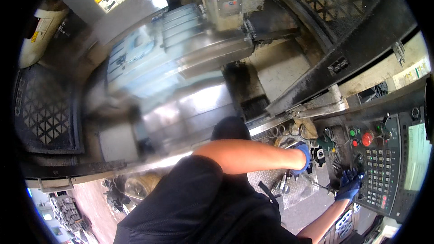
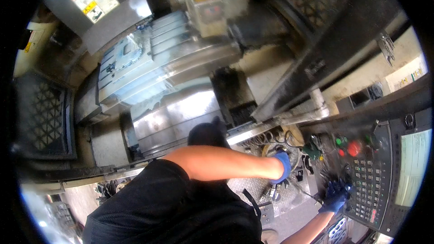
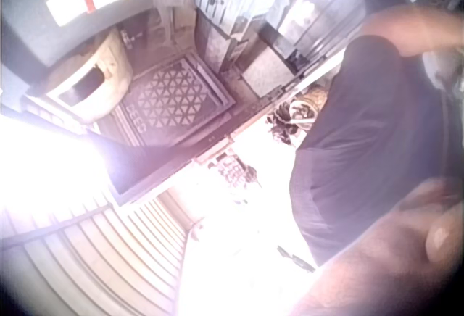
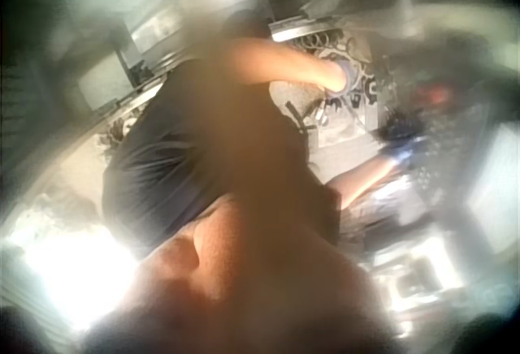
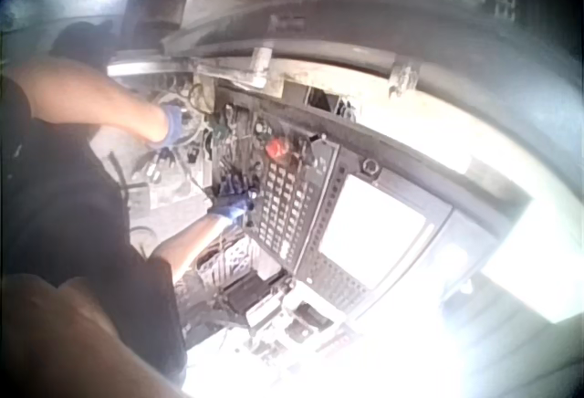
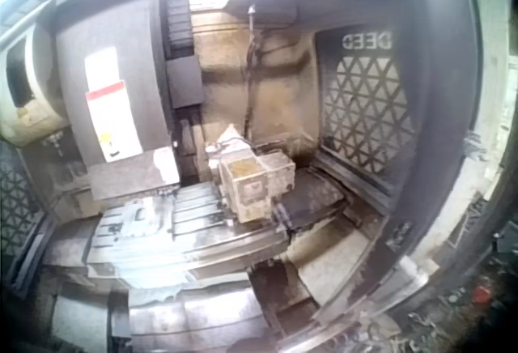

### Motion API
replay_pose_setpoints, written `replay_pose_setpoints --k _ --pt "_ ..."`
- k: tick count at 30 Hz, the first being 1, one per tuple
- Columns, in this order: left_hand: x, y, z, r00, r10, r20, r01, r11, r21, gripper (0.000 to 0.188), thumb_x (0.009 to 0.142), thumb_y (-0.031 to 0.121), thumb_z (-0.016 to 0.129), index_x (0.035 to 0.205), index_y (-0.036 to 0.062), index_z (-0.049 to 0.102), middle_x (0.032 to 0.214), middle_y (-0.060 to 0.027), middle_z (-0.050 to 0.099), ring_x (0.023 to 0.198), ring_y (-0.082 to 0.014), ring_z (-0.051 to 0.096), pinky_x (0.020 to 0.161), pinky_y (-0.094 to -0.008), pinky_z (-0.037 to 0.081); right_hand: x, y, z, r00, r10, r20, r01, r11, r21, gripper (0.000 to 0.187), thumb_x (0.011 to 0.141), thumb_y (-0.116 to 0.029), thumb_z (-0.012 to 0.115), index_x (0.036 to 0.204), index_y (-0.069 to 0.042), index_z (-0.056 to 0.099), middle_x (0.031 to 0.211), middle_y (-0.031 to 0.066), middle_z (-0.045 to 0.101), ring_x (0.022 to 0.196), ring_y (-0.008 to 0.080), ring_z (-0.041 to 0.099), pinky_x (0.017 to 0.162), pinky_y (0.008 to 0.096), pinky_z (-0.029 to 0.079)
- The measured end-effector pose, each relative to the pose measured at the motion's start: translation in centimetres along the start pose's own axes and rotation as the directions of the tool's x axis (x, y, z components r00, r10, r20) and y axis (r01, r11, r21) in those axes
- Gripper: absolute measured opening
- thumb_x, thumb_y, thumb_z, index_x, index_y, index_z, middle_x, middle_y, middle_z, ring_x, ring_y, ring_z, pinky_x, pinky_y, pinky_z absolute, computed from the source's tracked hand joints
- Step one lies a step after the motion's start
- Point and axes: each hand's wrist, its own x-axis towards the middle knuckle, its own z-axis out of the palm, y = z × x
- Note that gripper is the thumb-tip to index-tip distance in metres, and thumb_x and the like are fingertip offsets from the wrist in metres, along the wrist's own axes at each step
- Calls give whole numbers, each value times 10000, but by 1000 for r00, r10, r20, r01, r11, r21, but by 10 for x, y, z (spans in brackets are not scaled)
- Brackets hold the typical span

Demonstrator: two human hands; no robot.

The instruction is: The person operates a CNC machine, interacting with the control panel to input commands and monitor the screen. They also reach into the machine's interior to adjust a metal component using a wrench and inspect the setup.

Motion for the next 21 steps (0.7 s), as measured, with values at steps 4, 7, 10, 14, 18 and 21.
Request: replay_pose_setpoints --k 4,7,10,14,18,21 --pt "-19 -1 -4 999 -44 -17 43 997 -65 309 776 306 750 1044 162 805 1093 -85 763 978 -272 718 793 -434 561 -28 -3 20 998 -41 44 38 996 78 491 1026 -493 468 1381 -171 573 1065 124 739 888 269 707 716 418 590" --pt "-36 -4 -8 996 -23 -86 12 992 -127 272 760 244 718 991 128 803 1033 -128 764 924 -295 735 761 -411 572 -46 2 37 997 15 -76 -4 990 143 604 1010 -622 471 1234 -95 662 1084 129 742 878 284 716 756 413 579" --pt "-45 -4 -20 998 -43 -36 41 997 -71 435 854 382 677 1181 99 723 1126 -173 738 1025 -347 718 878 -449 569 -54 0 48 991 -131 -11 131 975 177 550 1021 -570 525 1142 -57 683 989 122 755 786 265 733 646 362 559" --pt "-51 -1 -31 1000 -28 -4 28 998 -51 452 872 395 661 1186 75 717 1160 -207 720 1079 -368 695 915 -462 553 -60 -9 60 1000 -17 -22 20 989 150 479 1030 -510 558 1162 -60 656 919 93 755 683 222 722 522 322 503" --pt "-46 -2 -29 1000 -3 -29 1 998 -66 483 874 449 668 1163 66 726 1168 -210 716 1107 -371 683 946 -461 538 -65 -12 70 982 -135 -131 150 982 112 535 1028 -568 512 1102 -63 676 886 88 764 696 248 753 572 375 545" --pt "-42 -3 -24 999 -13 -32 11 999 -46 491 878 460 666 1147 54 731 1165 -214 716 1105 -371 685 950 -457 538 -67 -16 71 990 -53 -128 76 981 176 439 1039 -461 567 1222 -65 622 903 82 752 669 214 723 523 326 501"
